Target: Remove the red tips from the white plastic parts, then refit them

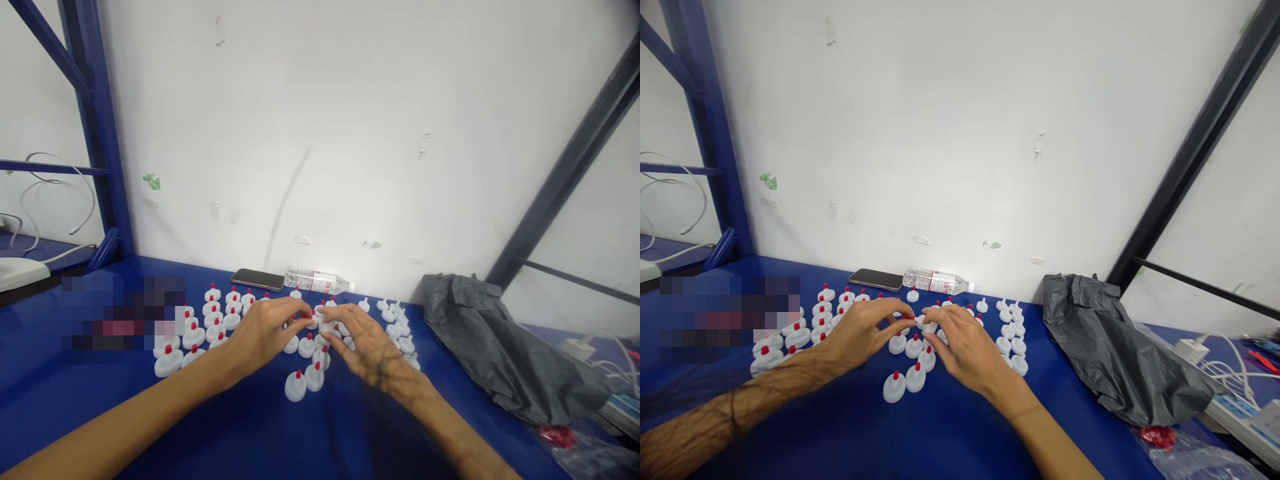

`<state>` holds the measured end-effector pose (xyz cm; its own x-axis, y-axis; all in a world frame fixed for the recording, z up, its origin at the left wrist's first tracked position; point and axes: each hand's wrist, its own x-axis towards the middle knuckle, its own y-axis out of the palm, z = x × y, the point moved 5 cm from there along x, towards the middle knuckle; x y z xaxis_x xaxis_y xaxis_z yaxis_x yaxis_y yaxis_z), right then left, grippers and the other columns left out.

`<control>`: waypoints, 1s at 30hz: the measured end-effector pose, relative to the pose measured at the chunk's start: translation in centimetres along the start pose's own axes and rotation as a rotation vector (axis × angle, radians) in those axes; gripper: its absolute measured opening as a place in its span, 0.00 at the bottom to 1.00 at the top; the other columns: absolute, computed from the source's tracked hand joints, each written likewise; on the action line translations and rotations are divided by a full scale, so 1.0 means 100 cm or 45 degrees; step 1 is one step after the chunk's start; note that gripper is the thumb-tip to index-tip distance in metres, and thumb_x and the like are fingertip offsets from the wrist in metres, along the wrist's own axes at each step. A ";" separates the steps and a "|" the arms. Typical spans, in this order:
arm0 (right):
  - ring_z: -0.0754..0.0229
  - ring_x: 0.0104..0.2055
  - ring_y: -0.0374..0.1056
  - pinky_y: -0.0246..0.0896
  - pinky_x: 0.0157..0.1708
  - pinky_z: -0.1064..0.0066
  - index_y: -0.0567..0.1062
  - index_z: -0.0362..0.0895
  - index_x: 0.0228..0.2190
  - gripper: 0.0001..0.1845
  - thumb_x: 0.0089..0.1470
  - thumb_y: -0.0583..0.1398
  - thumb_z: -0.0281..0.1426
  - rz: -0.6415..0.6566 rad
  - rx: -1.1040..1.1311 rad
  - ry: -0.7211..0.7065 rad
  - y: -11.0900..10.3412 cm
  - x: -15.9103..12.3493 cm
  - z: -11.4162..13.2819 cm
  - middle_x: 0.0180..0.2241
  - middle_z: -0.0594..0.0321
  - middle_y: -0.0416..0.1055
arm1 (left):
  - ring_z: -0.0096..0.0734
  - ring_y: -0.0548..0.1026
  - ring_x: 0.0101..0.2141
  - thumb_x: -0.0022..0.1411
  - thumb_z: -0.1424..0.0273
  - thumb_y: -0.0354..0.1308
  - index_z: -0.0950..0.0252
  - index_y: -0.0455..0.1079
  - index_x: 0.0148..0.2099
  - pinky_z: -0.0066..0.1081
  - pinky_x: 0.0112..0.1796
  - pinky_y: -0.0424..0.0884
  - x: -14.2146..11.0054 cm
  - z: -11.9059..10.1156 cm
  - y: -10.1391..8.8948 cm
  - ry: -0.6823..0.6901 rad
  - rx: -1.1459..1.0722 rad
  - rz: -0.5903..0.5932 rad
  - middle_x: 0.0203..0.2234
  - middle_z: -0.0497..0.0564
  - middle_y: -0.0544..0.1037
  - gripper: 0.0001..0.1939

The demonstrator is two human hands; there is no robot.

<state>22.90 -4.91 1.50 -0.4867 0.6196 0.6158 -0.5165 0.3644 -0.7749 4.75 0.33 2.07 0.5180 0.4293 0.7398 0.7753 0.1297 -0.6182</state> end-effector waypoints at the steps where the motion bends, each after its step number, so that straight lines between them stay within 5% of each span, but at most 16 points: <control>1: 0.52 0.56 0.71 0.71 0.57 0.51 0.68 0.51 0.51 0.11 0.69 0.58 0.31 -0.006 0.001 -0.008 0.000 0.000 0.001 0.55 0.58 0.75 | 0.25 0.78 0.28 0.72 0.64 0.59 0.62 0.75 0.41 0.24 0.30 0.69 0.000 0.000 0.000 -0.014 -0.023 -0.005 0.32 0.45 0.83 0.09; 9: 0.53 0.56 0.74 0.70 0.57 0.53 0.66 0.51 0.53 0.12 0.70 0.55 0.30 -0.046 0.009 -0.041 -0.001 0.000 0.005 0.57 0.57 0.74 | 0.31 0.81 0.33 0.76 0.60 0.51 0.63 0.77 0.46 0.27 0.31 0.70 -0.003 -0.002 0.003 0.181 0.199 -0.070 0.35 0.50 0.84 0.16; 13: 0.54 0.57 0.73 0.69 0.58 0.53 0.65 0.51 0.52 0.11 0.70 0.55 0.30 -0.056 0.005 -0.063 -0.002 0.000 0.008 0.57 0.56 0.74 | 0.30 0.79 0.29 0.79 0.61 0.44 0.65 0.76 0.42 0.27 0.27 0.66 -0.003 -0.002 0.008 0.160 0.291 0.109 0.31 0.50 0.81 0.22; 17: 0.54 0.57 0.72 0.70 0.57 0.54 0.65 0.51 0.50 0.09 0.70 0.54 0.28 -0.089 0.059 -0.088 0.000 -0.002 0.010 0.53 0.57 0.76 | 0.30 0.76 0.30 0.79 0.62 0.42 0.65 0.74 0.42 0.28 0.30 0.66 -0.002 -0.004 0.009 0.091 0.199 0.240 0.31 0.50 0.78 0.22; 30: 0.56 0.41 0.69 0.73 0.39 0.60 0.62 0.51 0.35 0.12 0.66 0.52 0.21 -0.177 0.086 -0.191 -0.002 -0.001 0.023 0.48 0.60 0.75 | 0.26 0.66 0.24 0.75 0.66 0.47 0.63 0.65 0.28 0.28 0.31 0.62 0.002 -0.011 0.006 -0.124 -0.350 0.304 0.22 0.44 0.68 0.20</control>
<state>21.41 -6.67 1.96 -0.5042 0.4542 0.7345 -0.6298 0.3886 -0.6726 5.75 -0.51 2.09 0.6693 0.5030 0.5468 0.7119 -0.2234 -0.6658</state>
